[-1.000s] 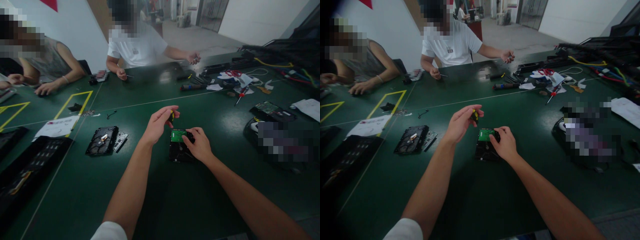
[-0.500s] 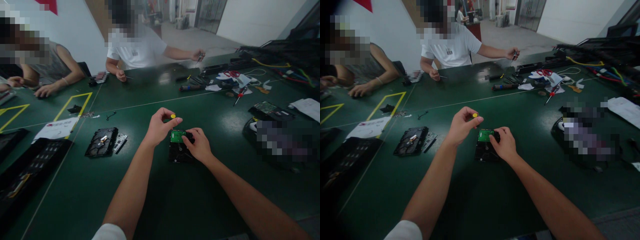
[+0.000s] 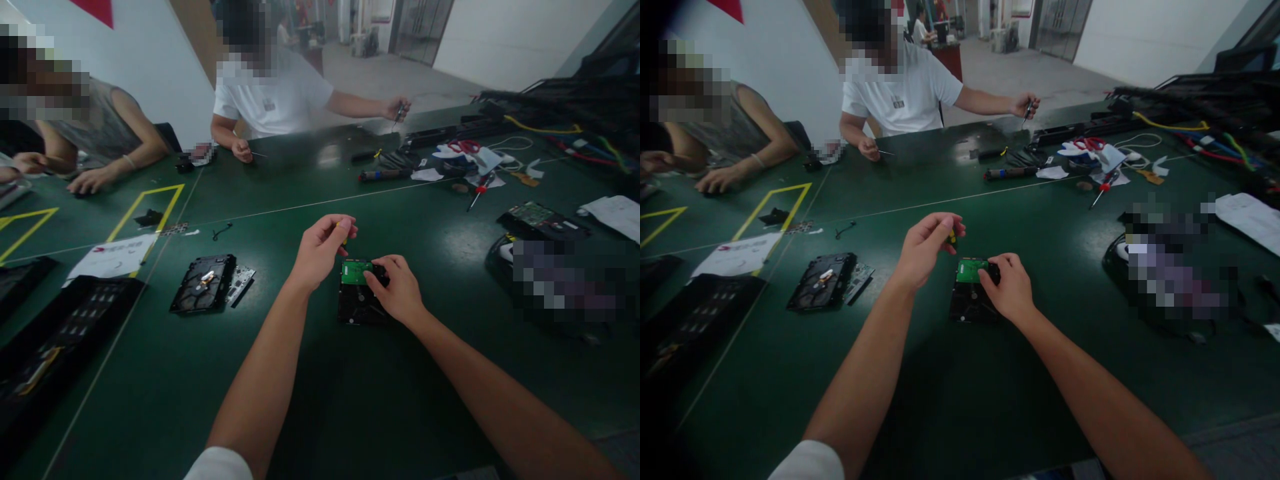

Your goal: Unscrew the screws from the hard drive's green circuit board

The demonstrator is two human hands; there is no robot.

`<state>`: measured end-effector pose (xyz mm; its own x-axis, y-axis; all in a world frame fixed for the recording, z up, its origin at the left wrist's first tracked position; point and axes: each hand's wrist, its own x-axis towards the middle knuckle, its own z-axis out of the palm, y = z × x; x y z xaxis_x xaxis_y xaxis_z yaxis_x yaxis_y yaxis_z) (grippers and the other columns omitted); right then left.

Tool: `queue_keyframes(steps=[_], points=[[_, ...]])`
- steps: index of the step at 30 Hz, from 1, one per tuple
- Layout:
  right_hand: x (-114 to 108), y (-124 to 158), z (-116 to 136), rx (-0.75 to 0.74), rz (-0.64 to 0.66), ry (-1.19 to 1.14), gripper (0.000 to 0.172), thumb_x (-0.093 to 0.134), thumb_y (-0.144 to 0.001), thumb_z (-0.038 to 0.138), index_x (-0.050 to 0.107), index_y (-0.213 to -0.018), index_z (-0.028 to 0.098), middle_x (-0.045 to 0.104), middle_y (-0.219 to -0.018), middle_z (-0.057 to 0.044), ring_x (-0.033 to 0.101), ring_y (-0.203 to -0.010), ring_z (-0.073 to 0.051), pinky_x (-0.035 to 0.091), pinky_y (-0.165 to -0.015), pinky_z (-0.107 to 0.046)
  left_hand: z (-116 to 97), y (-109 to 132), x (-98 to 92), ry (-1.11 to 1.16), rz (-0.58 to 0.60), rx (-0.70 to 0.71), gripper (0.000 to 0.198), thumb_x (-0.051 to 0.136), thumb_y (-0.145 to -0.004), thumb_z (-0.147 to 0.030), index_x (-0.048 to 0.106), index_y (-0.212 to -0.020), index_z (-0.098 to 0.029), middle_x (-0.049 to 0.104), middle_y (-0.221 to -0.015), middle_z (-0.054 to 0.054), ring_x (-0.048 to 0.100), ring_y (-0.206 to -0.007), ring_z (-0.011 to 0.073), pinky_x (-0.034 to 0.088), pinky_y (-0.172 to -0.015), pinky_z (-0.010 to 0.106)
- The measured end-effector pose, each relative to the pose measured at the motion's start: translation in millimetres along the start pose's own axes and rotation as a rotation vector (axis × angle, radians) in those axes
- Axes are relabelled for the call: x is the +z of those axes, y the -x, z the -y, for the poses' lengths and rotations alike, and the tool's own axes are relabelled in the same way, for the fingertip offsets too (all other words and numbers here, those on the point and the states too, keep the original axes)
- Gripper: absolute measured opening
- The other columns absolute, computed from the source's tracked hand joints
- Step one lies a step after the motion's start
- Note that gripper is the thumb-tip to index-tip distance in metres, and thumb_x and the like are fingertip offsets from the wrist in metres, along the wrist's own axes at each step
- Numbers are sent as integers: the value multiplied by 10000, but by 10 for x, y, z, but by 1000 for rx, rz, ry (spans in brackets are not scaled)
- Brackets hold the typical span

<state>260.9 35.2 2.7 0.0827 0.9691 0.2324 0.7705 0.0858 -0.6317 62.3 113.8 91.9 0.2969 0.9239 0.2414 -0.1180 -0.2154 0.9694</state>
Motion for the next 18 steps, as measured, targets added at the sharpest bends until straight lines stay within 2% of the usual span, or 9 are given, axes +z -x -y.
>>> queue_keyframes(steps=[3,10,18], points=[[2,-3,1,0,2,6,379,612,-993,522,677,-1224,228,606,-1281,-115,675,-1046,-281,591,-894,-461,-10,-11,-12,57,4,-22,270,585,-1032,-423,743,-1125,-226,740,-1050,77,703,-984,201,586,-620,239],[-9,-2,9,-5,-1,8,396,636,-974,518,681,-1231,220,609,-1271,-121,676,-1028,-283,594,-883,-467,-8,-5,-15,-24,-48,23,268,757,-939,-446,744,-1049,-202,719,-978,52,666,-851,157,600,-649,244],[-8,-5,14,-6,-6,-3,382,643,-966,519,687,-1217,235,615,-1268,-115,681,-1010,-282,595,-869,-475,-10,17,25,-71,-40,28,342,873,-833,-424,653,-957,-192,728,-986,59,663,-843,158,552,-583,224]])
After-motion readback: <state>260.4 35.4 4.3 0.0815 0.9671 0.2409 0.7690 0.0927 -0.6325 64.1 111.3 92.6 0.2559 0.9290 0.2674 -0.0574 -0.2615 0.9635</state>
